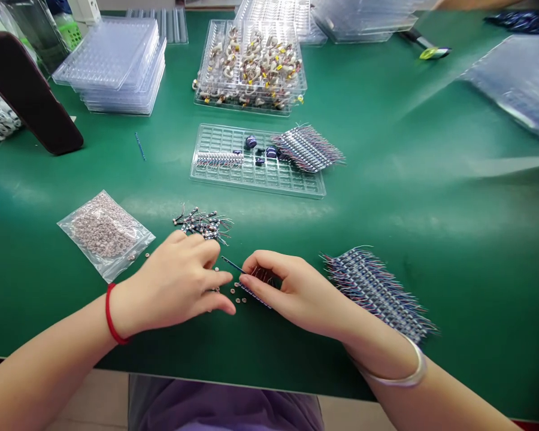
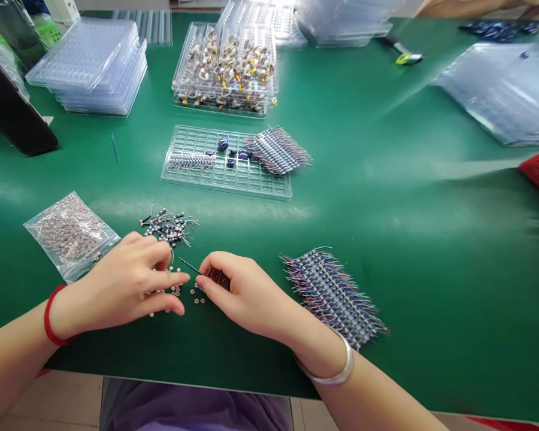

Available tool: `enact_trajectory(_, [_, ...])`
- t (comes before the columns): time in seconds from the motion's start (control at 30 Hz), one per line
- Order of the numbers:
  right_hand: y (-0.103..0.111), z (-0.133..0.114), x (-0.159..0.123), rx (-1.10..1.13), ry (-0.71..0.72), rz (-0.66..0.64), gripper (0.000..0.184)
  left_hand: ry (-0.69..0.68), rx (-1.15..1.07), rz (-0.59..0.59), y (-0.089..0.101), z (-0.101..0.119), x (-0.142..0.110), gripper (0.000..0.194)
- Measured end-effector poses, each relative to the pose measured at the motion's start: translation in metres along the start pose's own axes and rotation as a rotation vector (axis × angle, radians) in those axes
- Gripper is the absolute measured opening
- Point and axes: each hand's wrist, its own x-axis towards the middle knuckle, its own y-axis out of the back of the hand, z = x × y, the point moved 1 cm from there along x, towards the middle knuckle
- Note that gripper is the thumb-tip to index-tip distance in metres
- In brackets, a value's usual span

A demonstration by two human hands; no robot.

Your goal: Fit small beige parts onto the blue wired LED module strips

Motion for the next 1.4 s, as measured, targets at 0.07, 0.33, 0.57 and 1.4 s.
enact_trajectory(0.07, [-0.002,-0.001,-0.001,-0.011,0.004,-0.011,0.016,0.059,-0.025,0.062,0.008,-0.012,0.000,0.032])
enact_trajectory(0.33, [-0.004,0.000,-0.004,-0.033,-0.044,-0.014,0.018,0.229,0.007,0.235,0.011,-0.039,-0.001,0.022])
enact_trajectory(0.57, [-0.004,-0.001,-0.004,-0.036,-0.047,0.005,0.017,0.225,0.015,0.250,0.010,-0.038,0.002,0.022])
enact_trajectory(1.4, [-0.008,-0.003,-0.011,-0.272,0.194,0.076,0.014,0.225,0.027,0.244,0.008,-0.037,0.004,0.023])
